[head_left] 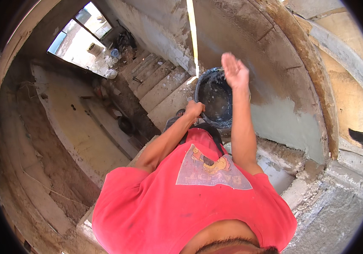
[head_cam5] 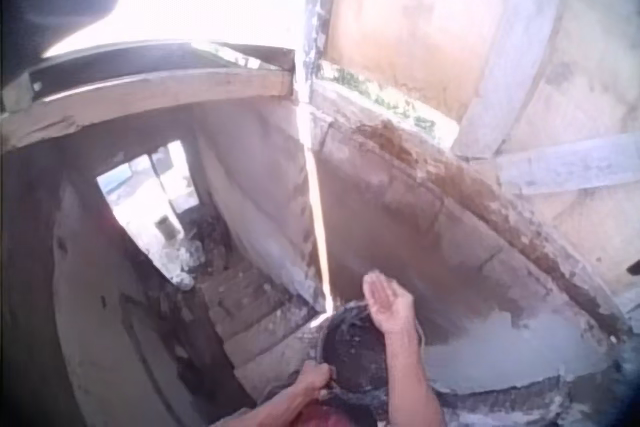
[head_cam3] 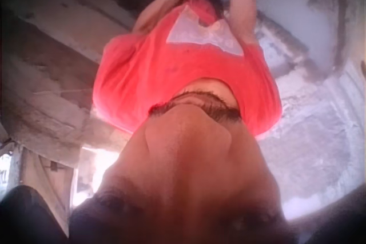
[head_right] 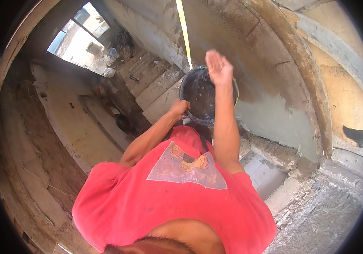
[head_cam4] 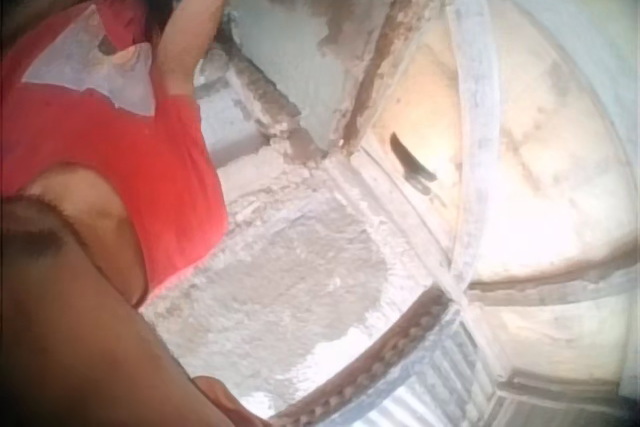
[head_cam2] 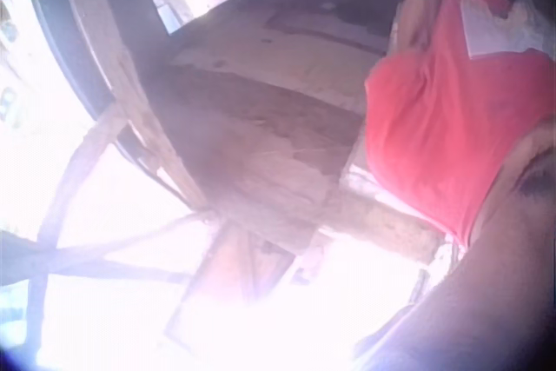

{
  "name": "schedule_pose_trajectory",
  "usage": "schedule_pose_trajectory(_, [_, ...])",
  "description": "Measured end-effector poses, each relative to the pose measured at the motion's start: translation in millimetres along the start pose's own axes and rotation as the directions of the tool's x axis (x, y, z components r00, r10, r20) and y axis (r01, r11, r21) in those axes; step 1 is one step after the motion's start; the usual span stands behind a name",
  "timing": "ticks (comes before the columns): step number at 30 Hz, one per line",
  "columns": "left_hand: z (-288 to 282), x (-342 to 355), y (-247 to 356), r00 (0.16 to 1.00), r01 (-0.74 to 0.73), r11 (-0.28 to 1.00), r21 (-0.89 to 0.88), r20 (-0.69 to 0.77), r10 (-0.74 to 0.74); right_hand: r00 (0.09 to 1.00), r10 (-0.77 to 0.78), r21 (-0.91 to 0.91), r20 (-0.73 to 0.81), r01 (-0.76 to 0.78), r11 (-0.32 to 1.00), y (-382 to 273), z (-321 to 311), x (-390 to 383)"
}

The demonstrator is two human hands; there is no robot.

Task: The person scoops water from a bucket and splashes it onto a curved concrete wall, then uses a trowel to apply and smooth cement plaster over the wetted surface. The person repeatedly scoops and spreads plaster, working along the wall and occasionally adjusting position on the stairs.

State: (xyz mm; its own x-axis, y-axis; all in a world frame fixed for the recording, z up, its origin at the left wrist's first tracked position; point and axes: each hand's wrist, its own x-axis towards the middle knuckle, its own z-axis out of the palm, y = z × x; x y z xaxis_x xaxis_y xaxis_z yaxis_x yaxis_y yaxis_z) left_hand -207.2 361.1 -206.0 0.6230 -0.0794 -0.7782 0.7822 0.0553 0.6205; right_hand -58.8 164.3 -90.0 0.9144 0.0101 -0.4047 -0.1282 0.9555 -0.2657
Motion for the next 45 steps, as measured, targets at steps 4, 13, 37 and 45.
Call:
schedule_pose_trajectory(4, [-5.0,-6.7,3.0,0.998,-0.043,0.999,0.003,-0.037,0.043,0.967,-0.186,-0.165,0.173,0.215,0.963,-43.3,97.6,14.1])
schedule_pose_trajectory(13, [-9.9,-2.9,5.9,0.995,-0.059,0.998,-0.021,-0.088,0.057,0.72,-0.019,-0.392,-0.693,-0.354,0.849,58.7,-140.4,-8.5])
schedule_pose_trajectory(37, [-28.0,-20.8,18.0,0.991,-0.02,0.99,-0.143,-0.131,0.001,0.87,-0.036,-0.569,-0.491,-0.289,0.77,72.7,-66.6,8.5])
schedule_pose_trajectory(45, [-22.3,-21.4,0.4,0.975,-0.062,0.997,0.052,-0.211,0.071,0.506,0.003,-0.265,-0.862,-0.456,0.85,110.5,-223.6,-27.0])
